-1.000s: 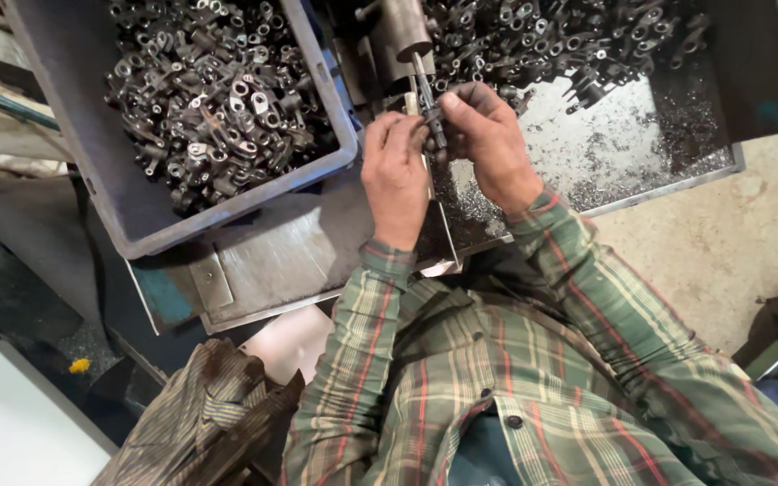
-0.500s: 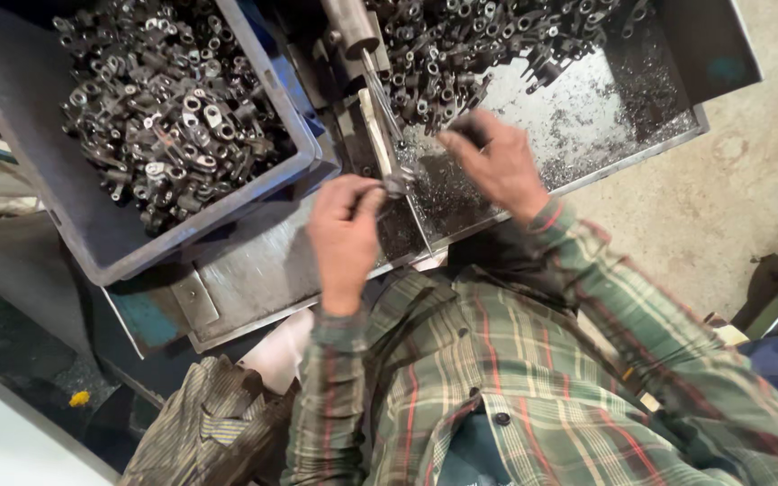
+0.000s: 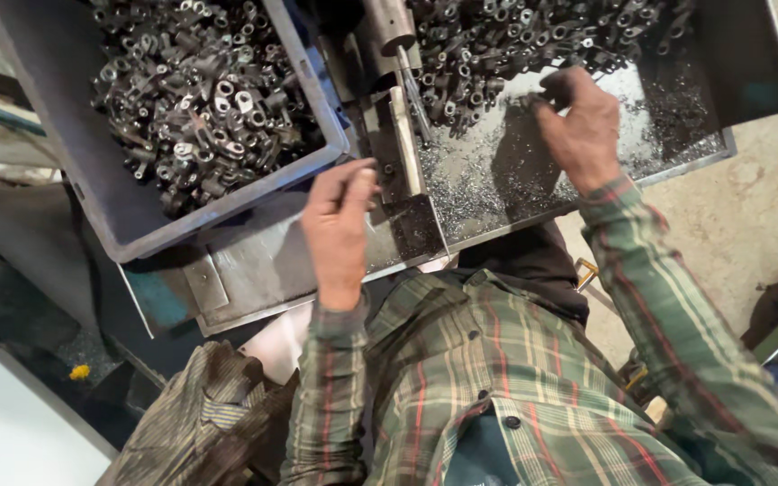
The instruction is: The person repeatedly picks small metal parts from a bin, holds each against a rotating grinding wheel, and returns the part to the bin. The cycle continues throughout the clip with no other objects or tools handled.
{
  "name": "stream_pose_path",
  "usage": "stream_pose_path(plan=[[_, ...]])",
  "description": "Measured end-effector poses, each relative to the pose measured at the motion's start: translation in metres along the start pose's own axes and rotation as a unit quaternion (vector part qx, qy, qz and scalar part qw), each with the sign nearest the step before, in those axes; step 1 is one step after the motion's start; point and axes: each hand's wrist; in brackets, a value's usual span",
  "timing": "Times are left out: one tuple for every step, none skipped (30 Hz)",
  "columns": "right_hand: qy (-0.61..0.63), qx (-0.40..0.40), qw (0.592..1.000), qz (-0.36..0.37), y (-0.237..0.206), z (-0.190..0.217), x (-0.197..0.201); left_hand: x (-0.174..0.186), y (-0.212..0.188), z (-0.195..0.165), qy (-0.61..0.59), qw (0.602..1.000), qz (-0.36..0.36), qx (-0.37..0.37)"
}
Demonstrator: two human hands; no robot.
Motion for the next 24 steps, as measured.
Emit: stream_pose_path(plan=[[0.026,-0.022,0.999,0.033,-0.006,0.007,0.007,-0.003,-0.003,0.002,0.088,0.995,0.016,-0.032],[0.052,-0.044,0.995,0.066,-0.012,0.015,0.014,-0.008,-0.004,0.004,0.106,0.993,0.023,-0.04],[0.079,-0.065,0.99,0.098,-0.016,0.025,0.02,-0.013,-0.005,0.006,0.124,0.99,0.031,-0.05],[0.115,-0.007,0.987,0.114,-0.019,0.036,0.022,-0.018,-0.005,0.007,0.143,0.987,0.039,-0.061],[0.152,0.049,0.979,0.13,-0.023,0.049,0.023,-0.022,-0.004,0.009,0.153,0.984,0.049,-0.082],[0.188,0.102,0.966,0.146,-0.025,0.061,0.023,-0.026,-0.003,0.01,0.163,0.98,0.06,-0.1],[0.202,0.115,0.962,0.146,-0.026,0.072,0.022,-0.029,-0.002,0.012,0.173,0.975,0.072,-0.119],[0.215,0.129,0.957,0.145,-0.026,0.082,0.02,-0.032,0.0,0.014,0.178,0.974,0.067,-0.119],[0.228,0.144,0.952,0.144,-0.025,0.09,0.019,-0.035,0.001,0.016,0.182,0.974,0.062,-0.121],[0.226,0.152,0.952,0.136,-0.022,0.097,0.019,-0.037,0.003,0.019,0.187,0.973,0.055,-0.124],[0.225,0.161,0.952,0.128,-0.019,0.102,0.018,-0.04,0.005,0.022,0.187,0.973,0.049,-0.122],[0.223,0.17,0.952,0.121,-0.017,0.106,0.018,-0.041,0.006,0.025,0.187,0.974,0.043,-0.12],[0.221,0.173,0.953,0.117,-0.015,0.109,0.018,-0.043,0.007,0.028,0.187,0.975,0.037,-0.116],[0.219,0.175,0.953,0.115,-0.015,0.111,0.019,-0.044,0.007,0.031,0.179,0.976,0.031,-0.117],[0.217,0.177,0.954,0.112,-0.015,0.113,0.019,-0.046,0.008,0.033,0.171,0.978,0.026,-0.118],[0.205,0.173,0.958,0.103,-0.016,0.115,0.019,-0.047,0.009,0.036,0.162,0.98,0.022,-0.117],[0.194,0.17,0.962,0.092,-0.017,0.117,0.018,-0.048,0.01,0.039,0.166,0.977,0.012,-0.13],[0.182,0.167,0.965,0.081,-0.017,0.118,0.017,-0.049,0.012,0.042,0.169,0.975,0.002,-0.144],[0.183,0.171,0.965,0.077,-0.016,0.119,0.016,-0.05,0.014,0.045,0.173,0.972,-0.007,-0.157],[0.183,0.174,0.965,0.074,-0.017,0.12,0.015,-0.051,0.013,0.047,0.167,0.973,-0.012,-0.16],[0.184,0.178,0.964,0.07,-0.016,0.121,0.014,-0.053,0.014,0.05,0.162,0.973,-0.019,-0.164],[0.194,0.179,0.962,0.066,-0.015,0.121,0.012,-0.054,0.015,0.052,0.156,0.973,-0.026,-0.17],[0.204,0.178,0.961,0.063,-0.014,0.122,0.01,-0.056,0.016,0.053,0.155,0.973,-0.031,-0.169],[0.214,0.176,0.959,0.061,-0.014,0.122,0.01,-0.057,0.016,0.055,0.155,0.973,-0.036,-0.167]])
Point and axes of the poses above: each hand's wrist, its own y-axis towards the middle knuckle, its own x-axis out of the back of the hand, z = x × y, and after that the axes turned 8 degrees about -y, right-handed
